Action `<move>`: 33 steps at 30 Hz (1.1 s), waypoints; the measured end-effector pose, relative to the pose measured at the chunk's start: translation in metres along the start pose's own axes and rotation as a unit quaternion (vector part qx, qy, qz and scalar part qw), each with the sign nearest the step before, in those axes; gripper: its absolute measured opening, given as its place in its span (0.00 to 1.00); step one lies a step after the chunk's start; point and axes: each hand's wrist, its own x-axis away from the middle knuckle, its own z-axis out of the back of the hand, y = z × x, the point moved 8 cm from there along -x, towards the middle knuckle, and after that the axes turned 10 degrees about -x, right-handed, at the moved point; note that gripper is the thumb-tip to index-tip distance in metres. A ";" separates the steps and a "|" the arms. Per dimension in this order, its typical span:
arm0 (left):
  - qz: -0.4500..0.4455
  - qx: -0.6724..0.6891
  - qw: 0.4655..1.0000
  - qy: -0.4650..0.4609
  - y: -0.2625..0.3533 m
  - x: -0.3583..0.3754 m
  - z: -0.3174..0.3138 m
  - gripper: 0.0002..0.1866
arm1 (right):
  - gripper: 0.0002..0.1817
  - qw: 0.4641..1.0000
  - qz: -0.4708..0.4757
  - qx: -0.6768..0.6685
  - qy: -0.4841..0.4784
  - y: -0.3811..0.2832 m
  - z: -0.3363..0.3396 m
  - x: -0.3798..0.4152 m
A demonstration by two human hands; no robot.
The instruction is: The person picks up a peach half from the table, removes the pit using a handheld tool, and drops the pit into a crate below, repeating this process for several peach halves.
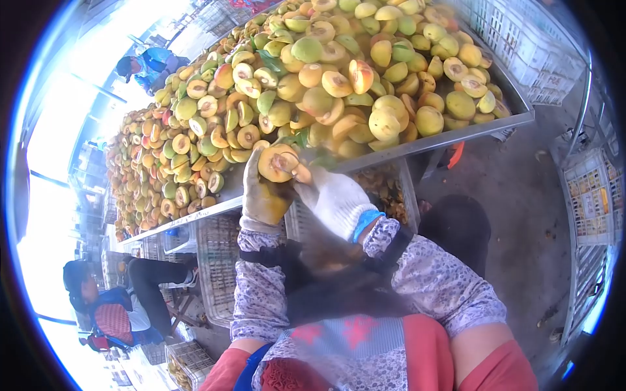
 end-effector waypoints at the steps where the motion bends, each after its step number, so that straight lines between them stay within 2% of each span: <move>1: -0.031 -0.077 0.996 -0.020 0.002 0.002 -0.003 0.21 | 0.10 1.000 -0.003 0.001 -0.001 0.005 -0.004 0.000; 2: -0.062 -0.154 0.985 -0.038 0.006 0.004 -0.010 0.20 | 0.11 1.000 -0.009 -0.029 -0.002 0.010 -0.009 0.000; 3: -0.017 -0.027 0.998 -0.055 0.006 0.005 -0.019 0.19 | 0.12 0.998 -0.015 -0.060 -0.003 0.014 -0.013 0.000; 4: -0.017 -0.026 0.998 -0.054 0.003 0.004 -0.017 0.19 | 0.12 0.998 -0.017 -0.059 -0.004 0.016 -0.013 0.001; 5: -0.065 -0.271 0.960 0.008 0.007 0.004 -0.011 0.20 | 0.12 0.999 -0.021 -0.034 -0.014 0.008 -0.009 0.002; 6: -0.107 -0.499 0.857 0.070 0.014 0.005 -0.009 0.20 | 0.13 0.999 -0.026 -0.010 -0.025 0.003 -0.008 0.002; 7: -0.106 -0.498 0.858 0.071 0.013 0.007 -0.010 0.20 | 0.13 0.999 -0.027 -0.010 -0.026 0.002 -0.009 0.003; 8: -0.111 -0.327 0.937 0.060 0.015 0.011 -0.016 0.21 | 0.13 0.999 -0.023 -0.010 -0.021 -0.001 -0.009 0.004; 9: -0.114 -0.144 0.982 0.047 0.016 0.013 -0.022 0.23 | 0.14 1.000 -0.018 -0.010 -0.016 -0.002 -0.010 0.004; 10: -0.115 -0.143 0.982 0.048 0.017 0.011 -0.027 0.23 | 0.14 1.000 -0.018 -0.009 -0.018 -0.002 -0.011 0.003; 12: -0.045 -0.074 0.977 0.197 0.009 0.012 -0.010 0.26 | 0.15 0.996 -0.069 -0.037 -0.048 0.005 -0.019 0.003; 13: -0.045 -0.073 0.977 0.198 0.010 0.014 -0.011 0.26 | 0.15 0.996 -0.070 -0.037 -0.049 0.003 -0.019 0.003; 15: -0.027 -0.146 0.975 0.165 0.010 0.015 -0.018 0.27 | 0.23 0.992 -0.088 -0.063 -0.060 0.001 -0.019 0.006; 19: -0.092 -0.235 0.947 0.199 0.016 0.018 -0.029 0.24 | 0.22 0.991 -0.096 -0.065 -0.064 0.011 -0.030 0.010; 21: -0.099 -0.166 0.940 0.281 0.012 0.021 -0.014 0.22 | 0.21 0.961 -0.100 -0.255 -0.048 0.013 -0.043 0.015; 22: -0.098 -0.167 0.940 0.279 0.011 0.021 -0.016 0.22 | 0.21 0.960 -0.100 -0.256 -0.046 0.013 -0.046 0.016; 24: -0.160 -0.306 0.906 0.246 0.025 0.023 -0.037 0.20 | 0.21 0.924 -0.111 -0.357 -0.084 0.009 -0.055 0.018; 25: -0.159 -0.306 0.906 0.246 0.021 0.021 -0.029 0.20 | 0.21 0.924 -0.111 -0.357 -0.084 0.007 -0.052 0.019; 26: -0.228 -0.442 0.830 0.252 0.026 0.023 -0.024 0.21 | 0.22 0.910 -0.136 -0.375 -0.114 0.001 -0.051 0.021; 27: -0.289 -0.565 0.731 0.250 0.033 0.026 -0.034 0.21 | 0.23 0.894 -0.160 -0.393 -0.144 -0.002 -0.050 0.024; 28: -0.289 -0.565 0.731 0.249 0.031 0.027 -0.031 0.21 | 0.23 0.894 -0.160 -0.393 -0.143 -0.002 -0.045 0.023; 30: -0.259 -0.508 0.791 0.221 0.029 0.023 -0.036 0.25 | 0.25 0.838 -0.253 -0.434 -0.214 0.005 -0.051 0.030; 31: -0.259 -0.508 0.792 0.219 0.035 0.024 -0.040 0.25 | 0.27 0.866 -0.219 -0.409 -0.186 0.002 -0.042 0.025; 32: -0.175 -0.371 0.891 0.194 0.030 0.018 -0.037 0.28 | 0.27 0.866 -0.219 -0.409 -0.185 0.003 -0.040 0.026; 33: -0.085 -0.220 0.958 0.164 0.022 0.014 -0.038 0.30 | 0.26 0.897 -0.192 -0.354 -0.181 0.005 -0.036 0.024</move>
